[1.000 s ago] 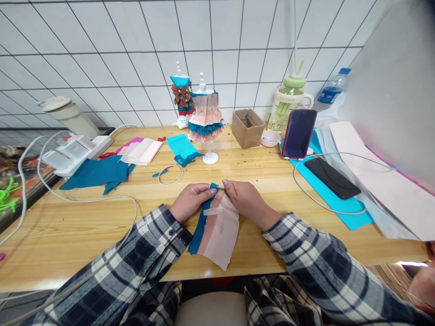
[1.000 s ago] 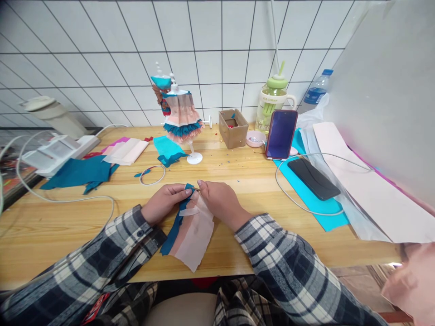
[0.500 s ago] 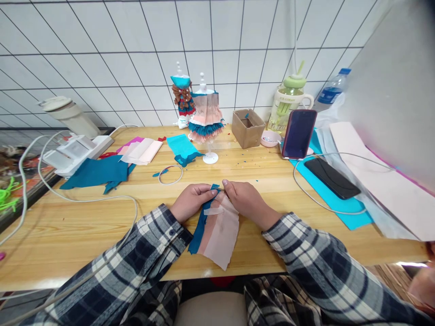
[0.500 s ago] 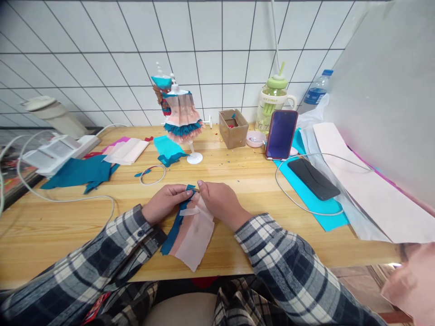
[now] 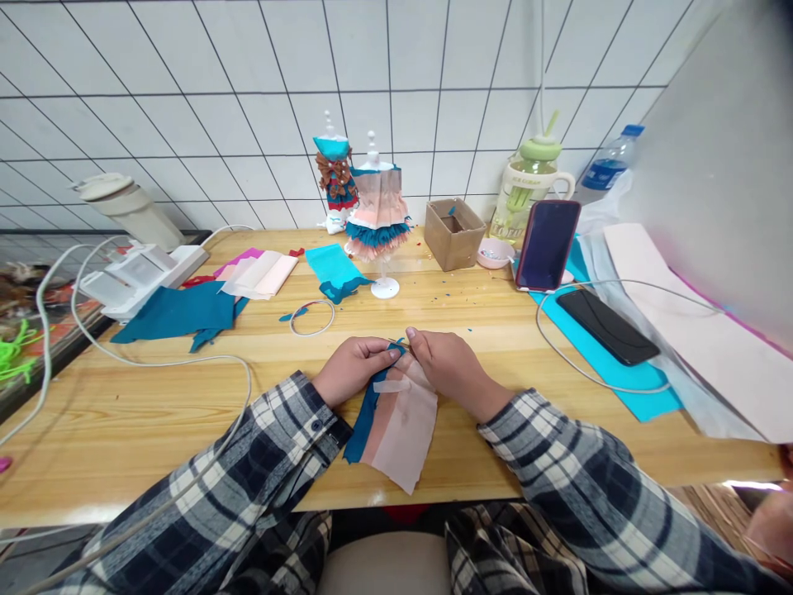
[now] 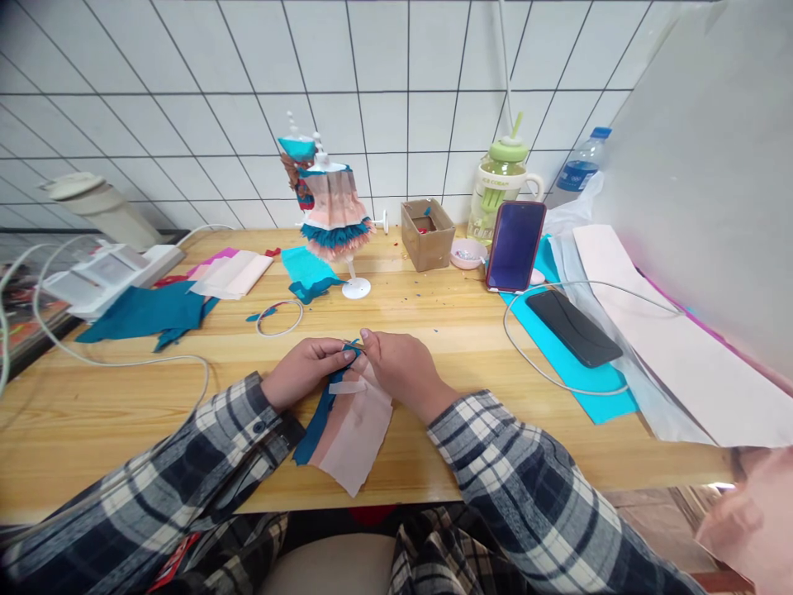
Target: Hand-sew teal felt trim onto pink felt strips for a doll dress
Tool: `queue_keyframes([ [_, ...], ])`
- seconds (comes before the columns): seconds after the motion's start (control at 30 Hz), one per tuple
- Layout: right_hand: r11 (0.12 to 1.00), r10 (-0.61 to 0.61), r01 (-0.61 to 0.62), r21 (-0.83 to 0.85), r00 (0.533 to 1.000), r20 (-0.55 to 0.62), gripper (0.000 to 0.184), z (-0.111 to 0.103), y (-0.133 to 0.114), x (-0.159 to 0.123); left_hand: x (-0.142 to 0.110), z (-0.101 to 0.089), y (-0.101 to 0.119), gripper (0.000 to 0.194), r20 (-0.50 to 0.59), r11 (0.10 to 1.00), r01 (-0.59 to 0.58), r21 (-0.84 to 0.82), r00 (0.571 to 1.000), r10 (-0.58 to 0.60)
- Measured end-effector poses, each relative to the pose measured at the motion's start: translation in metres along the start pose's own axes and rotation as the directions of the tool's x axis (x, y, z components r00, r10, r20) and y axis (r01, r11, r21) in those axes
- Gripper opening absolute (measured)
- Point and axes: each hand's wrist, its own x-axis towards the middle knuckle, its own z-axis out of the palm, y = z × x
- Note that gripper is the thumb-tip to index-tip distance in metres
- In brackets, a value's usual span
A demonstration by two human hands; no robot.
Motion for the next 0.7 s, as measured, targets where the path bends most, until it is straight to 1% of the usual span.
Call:
queue_keyframes([
  [0.13, 1.000, -0.003, 0.004, -0.020, 1.000, 0.013, 0.051, -0.0009, -0.0008, 0.0004, 0.0000, 0.0005, 0.0007, 0.036, -0.001, 1.000, -0.004, 0.021, 1.000, 0.004],
  [0.37, 0.999, -0.011, 0.012, -0.044, 1.000, 0.006, 0.051, 0.0004, -0.0007, 0.0004, 0.0004, -0.0011, -0.0009, 0.037, 0.004, 0.998, -0.022, 0.060, 1.000, 0.021],
  [0.53, 0.999, -0.021, 0.020, -0.049, 1.000, -0.009, 0.051, 0.0018, -0.0001, 0.0001, -0.0002, -0.0007, 0.0002, 0.036, 0.021, 0.999, -0.023, 0.045, 1.000, 0.022],
  [0.7, 0.997, -0.028, 0.027, -0.066, 1.000, -0.013, 0.052, 0.0021, 0.0011, 0.0003, -0.0010, 0.0001, 0.0027, 0.039, 0.016, 0.999, -0.011, 0.045, 1.000, 0.010],
])
